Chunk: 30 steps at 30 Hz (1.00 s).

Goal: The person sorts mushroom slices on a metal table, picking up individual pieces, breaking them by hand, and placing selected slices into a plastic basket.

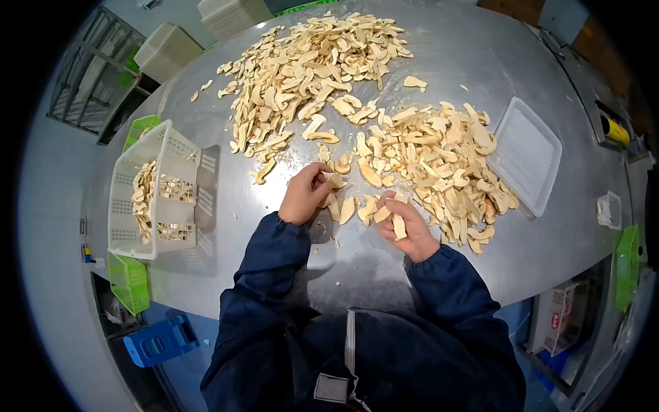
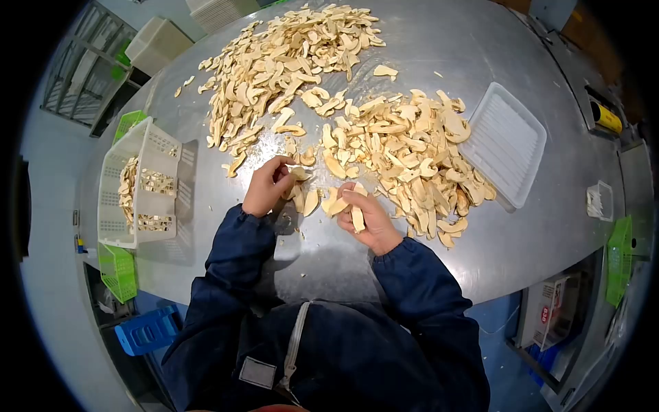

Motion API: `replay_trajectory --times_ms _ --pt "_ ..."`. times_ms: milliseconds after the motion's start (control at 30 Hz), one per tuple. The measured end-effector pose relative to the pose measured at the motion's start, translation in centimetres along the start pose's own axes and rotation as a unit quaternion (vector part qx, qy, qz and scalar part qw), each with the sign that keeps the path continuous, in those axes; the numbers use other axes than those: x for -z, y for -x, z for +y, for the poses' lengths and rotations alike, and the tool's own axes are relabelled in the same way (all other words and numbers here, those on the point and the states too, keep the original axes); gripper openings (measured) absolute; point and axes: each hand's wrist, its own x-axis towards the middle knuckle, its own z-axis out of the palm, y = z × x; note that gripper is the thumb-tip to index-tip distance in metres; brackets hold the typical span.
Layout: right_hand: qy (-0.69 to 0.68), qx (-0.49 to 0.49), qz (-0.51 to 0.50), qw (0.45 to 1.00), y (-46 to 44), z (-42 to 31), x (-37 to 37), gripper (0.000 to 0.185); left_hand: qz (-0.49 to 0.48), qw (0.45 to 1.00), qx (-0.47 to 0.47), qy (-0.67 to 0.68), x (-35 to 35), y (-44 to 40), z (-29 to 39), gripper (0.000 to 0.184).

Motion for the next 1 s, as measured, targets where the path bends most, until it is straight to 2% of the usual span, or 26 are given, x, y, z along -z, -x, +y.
replay_trajectory --times_ms 33,67,100,167,233,300,333,367,400,433,533,633,667,733,767,800,833,867,967,1000 --pt "-0.006 0.004 -0.006 1.0 0.1 -0.1 0.0 0.01 -0.018 0.985 0.034 0.169 0.3 0.5 -0.2 0.018" --pt "-0.01 0.004 0.017 1.0 0.1 -0.2 0.0 0.011 -0.041 0.938 0.065 0.337 0.4 1.1 -0.4 0.018" --pt "-0.014 0.011 0.045 0.999 0.0 -0.3 -0.5 0.012 -0.073 0.86 0.096 0.495 0.1 1.5 -0.6 0.019" --pt "0.005 0.049 0.082 0.995 0.7 -0.7 -1.3 0.015 -0.153 0.719 0.103 0.67 -0.8 3.2 -2.4 0.023" --pt "0.048 0.086 0.085 0.991 0.5 -0.9 -2.5 0.019 -0.196 0.638 0.17 0.725 -1.7 5.1 -2.2 0.026" --pt "0.108 0.118 0.053 0.986 0.6 -0.1 -4.4 0.022 -0.229 0.59 0.214 0.745 -2.5 6.4 -1.6 0.032" --pt "0.138 0.127 0.036 0.982 0.8 0.6 -5.5 0.024 -0.223 0.568 0.232 0.757 -3.2 7.2 -1.4 0.042" --pt "0.164 0.09 0.02 0.982 0.9 1.1 -6.6 0.024 -0.234 0.552 0.247 0.761 -3.4 7.9 -1.0 0.051" --pt "0.303 0.138 0.032 0.942 0.4 2.4 -7.4 0.027 -0.241 0.526 0.264 0.772 -3.7 8.4 -0.9 0.053" --pt "0.436 0.183 0.044 0.88 0.0 3.5 -8.2 0.03 -0.248 0.499 0.279 0.782 -3.8 8.6 -0.6 0.054" --pt "0.542 0.21 0.022 0.813 0.3 4.4 -10.1 0.032 -0.185 0.551 0.316 0.75 -2.2 8.4 1.5 0.041" --pt "0.603 0.324 0.07 0.726 -0.1 3.2 -9.1 0.031 -0.177 0.479 0.282 0.812 -1.8 8.8 -3.0 0.041" --pt "0.615 0.349 0.091 0.701 -0.3 2.4 -8.2 0.023 -0.158 0.478 0.286 0.815 -1.5 8.8 -3.6 0.037" --pt "0.637 0.29 0.201 0.686 1.2 -0.6 -7.3 0.021 -0.164 0.456 0.294 0.824 -0.9 8.5 -4.6 0.036" --pt "0.662 0.347 0.258 0.612 1.4 -1.9 -5.5 0.018 -0.166 0.446 0.297 0.828 -0.7 8.3 -5.2 0.036" --pt "0.679 0.4 0.312 0.531 1.6 -3.1 -3.5 0.016 -0.197 0.402 0.273 0.851 -0.7 7.9 -5.8 0.039" --pt "0.729 0.429 0.325 0.422 2.5 -4.7 -2.9 0.019 -0.222 0.389 0.264 0.854 -0.6 7.5 -6.2 0.04" --pt "0.765 0.4 0.327 0.385 3.2 -5.7 -2.5 0.026 -0.247 0.376 0.255 0.856 -0.5 7.0 -6.6 0.041" --pt "0.851 0.347 0.305 0.25 4.2 -6.4 -1.2 0.032 -0.294 0.355 0.222 0.859 -0.7 5.9 -7.9 0.047" --pt "0.861 0.313 0.313 0.251 4.5 -6.6 0.2 0.034 -0.3 0.358 0.208 0.86 -0.9 5.8 -8.3 0.047"
